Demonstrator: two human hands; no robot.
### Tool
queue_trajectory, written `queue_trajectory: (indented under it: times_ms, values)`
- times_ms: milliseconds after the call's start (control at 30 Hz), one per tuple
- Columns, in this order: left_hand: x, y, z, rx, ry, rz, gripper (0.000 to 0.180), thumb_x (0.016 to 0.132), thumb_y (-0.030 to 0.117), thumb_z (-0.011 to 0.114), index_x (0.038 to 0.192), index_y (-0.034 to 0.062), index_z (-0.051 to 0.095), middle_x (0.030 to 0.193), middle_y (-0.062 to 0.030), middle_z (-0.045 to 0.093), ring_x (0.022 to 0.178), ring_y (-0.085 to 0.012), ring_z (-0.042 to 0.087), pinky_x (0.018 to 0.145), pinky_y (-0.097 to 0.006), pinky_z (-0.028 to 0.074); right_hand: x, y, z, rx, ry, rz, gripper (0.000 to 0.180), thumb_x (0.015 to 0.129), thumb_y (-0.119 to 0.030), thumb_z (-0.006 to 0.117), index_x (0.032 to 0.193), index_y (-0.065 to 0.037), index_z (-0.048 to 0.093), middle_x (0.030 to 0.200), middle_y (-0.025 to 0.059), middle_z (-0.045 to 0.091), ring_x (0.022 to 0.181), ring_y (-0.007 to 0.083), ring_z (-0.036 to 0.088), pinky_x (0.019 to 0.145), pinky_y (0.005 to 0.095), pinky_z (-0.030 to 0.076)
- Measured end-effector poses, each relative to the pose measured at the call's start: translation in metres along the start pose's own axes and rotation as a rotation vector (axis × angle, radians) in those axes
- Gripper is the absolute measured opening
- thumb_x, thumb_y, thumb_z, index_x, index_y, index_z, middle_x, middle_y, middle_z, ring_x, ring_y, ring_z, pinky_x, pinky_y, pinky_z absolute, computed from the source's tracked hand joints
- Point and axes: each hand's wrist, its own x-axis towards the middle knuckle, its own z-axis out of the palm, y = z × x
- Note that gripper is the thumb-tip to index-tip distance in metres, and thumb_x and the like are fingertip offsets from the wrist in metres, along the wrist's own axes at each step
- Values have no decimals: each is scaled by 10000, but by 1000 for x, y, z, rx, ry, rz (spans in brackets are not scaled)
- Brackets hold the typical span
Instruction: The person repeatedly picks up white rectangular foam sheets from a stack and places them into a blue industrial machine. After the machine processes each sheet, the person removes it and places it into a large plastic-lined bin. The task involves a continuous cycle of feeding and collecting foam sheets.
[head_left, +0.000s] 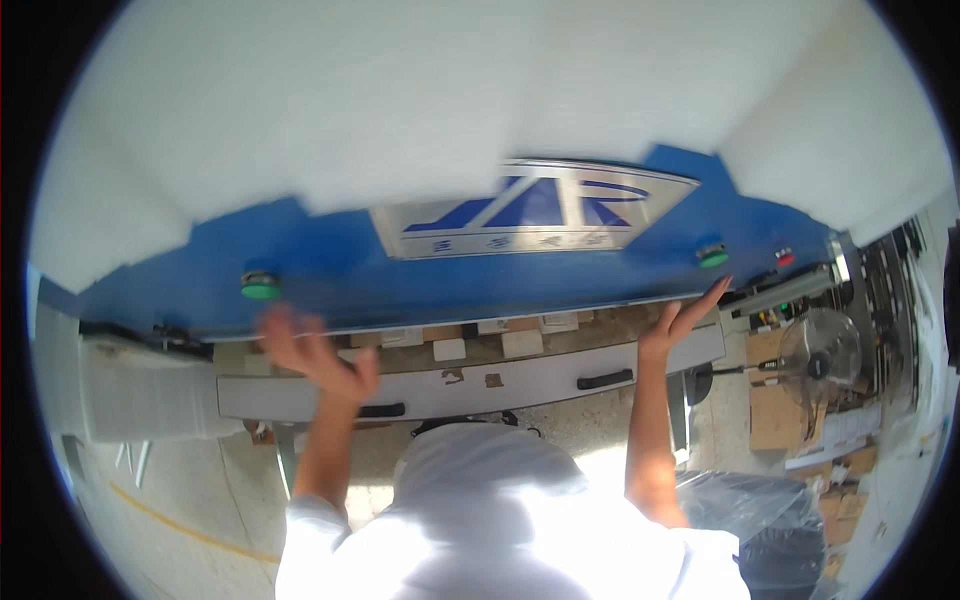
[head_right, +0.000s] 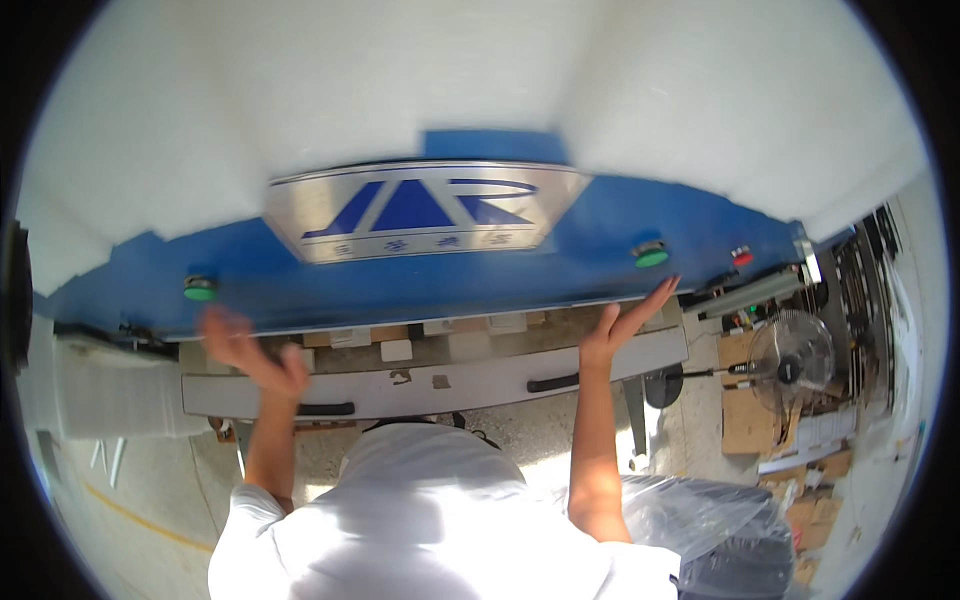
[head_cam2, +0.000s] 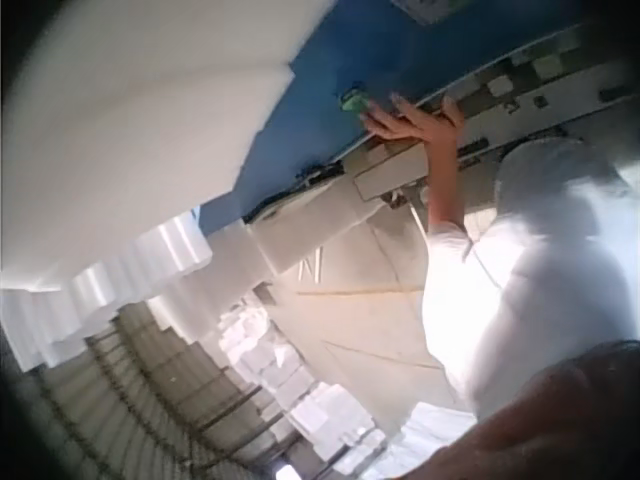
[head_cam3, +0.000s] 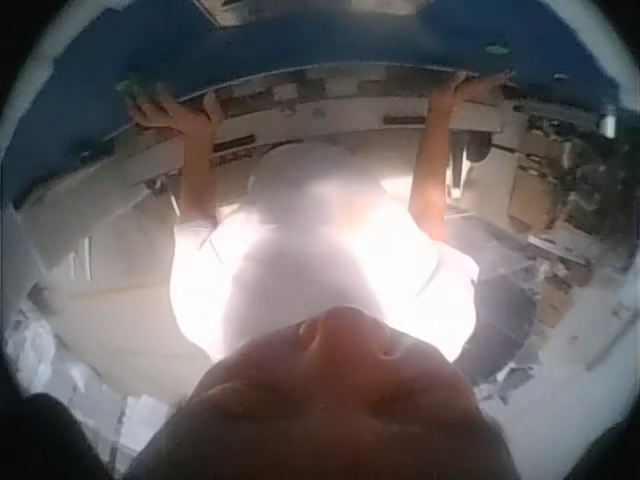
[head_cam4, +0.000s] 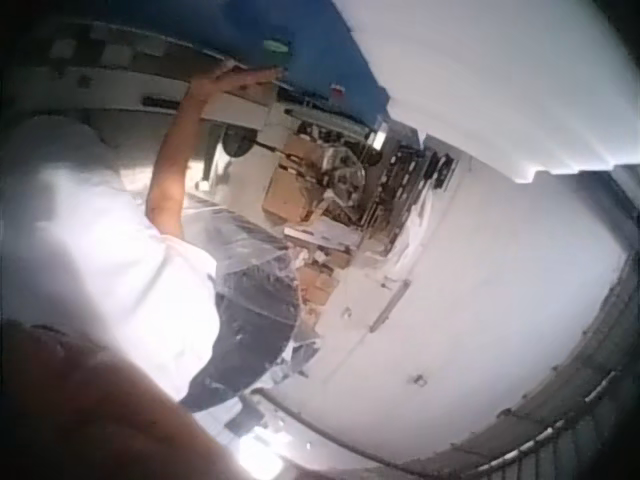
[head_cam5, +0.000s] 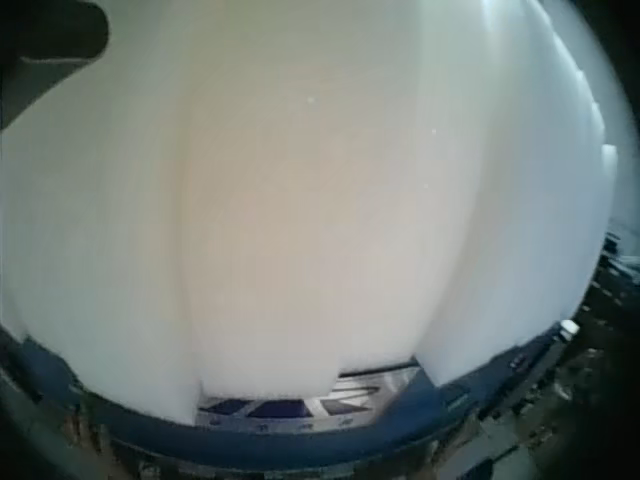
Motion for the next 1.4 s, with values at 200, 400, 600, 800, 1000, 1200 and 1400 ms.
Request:
queue_trajectory:
  times_ms: [200, 400, 600, 800, 1000, 1200, 1400]
  values:
    - [95, -27, 22, 347, 266, -69, 756, 1010, 548, 331, 1503, -25, 303, 1540, -314, 210, 1402, -484, 240, 1131, -580, 202, 88, -32, 28, -133, 250, -308, 827, 989, -598, 335, 1515, 33, 243, 1573, 311, 131, 1460, 476, 125, 1155, 584, 120]
    - [84, -15, 22, 375, 161, -85, 727, 1044, 501, 300, 1523, -39, 219, 1540, -339, 143, 1427, -489, 175, 1113, -582, 244, 71, -21, 15, -153, 133, -265, 772, 972, -534, 456, 1510, -6, 293, 1571, 312, 135, 1453, 488, 133, 1129, 637, 77]
    - [101, 48, -6, 103, -14, -125, 647, 1024, 333, 467, 1507, -41, 251, 1542, -317, 162, 1435, -500, 160, 1117, -603, 231, -4, -48, -59, 165, -234, 107, 812, 890, -299, 660, 1536, -43, 241, 1588, 261, 107, 1460, 456, 137, 1171, 531, 166]
    - [145, 199, -41, -299, -166, 238, 552, 979, 251, 554, 1430, -18, 382, 1490, -265, 326, 1417, -512, 225, 1099, -646, 246, -155, -40, -192, 99, -585, 532, 553, 906, -260, 650, 1362, 3, 483, 1465, 245, 360, 1280, 387, 461, 1032, 433, 424]
    - [281, 332, -27, -479, 100, 481, 587, 923, 220, 630, 1418, 15, 391, 1453, -222, 417, 1421, -494, 249, 1117, -642, 222, -250, 1, -330, -123, -548, 654, 268, 883, -203, 654, 1084, -26, 671, 1095, 155, 671, 1003, 360, 643, 871, 417, 526]
    - [426, 434, 15, 144, 112, 232, 584, 919, 504, 615, 1319, 83, 558, 1415, -168, 505, 1463, -391, 226, 1151, -637, 76, -209, -4, -404, -245, -348, 789, 279, 893, -195, 644, 1106, -15, 656, 1098, 174, 663, 1000, 368, 638, 858, 428, 520]
    - [423, 458, 51, 142, -34, 253, 407, 886, 441, 660, 1069, 77, 681, 1406, -178, 492, 1458, -404, 216, 1145, -654, 100, -232, -21, -426, -224, -337, 924, 291, 903, -213, 641, 1116, -16, 651, 1103, 185, 661, 1015, 380, 633, 869, 438, 515]
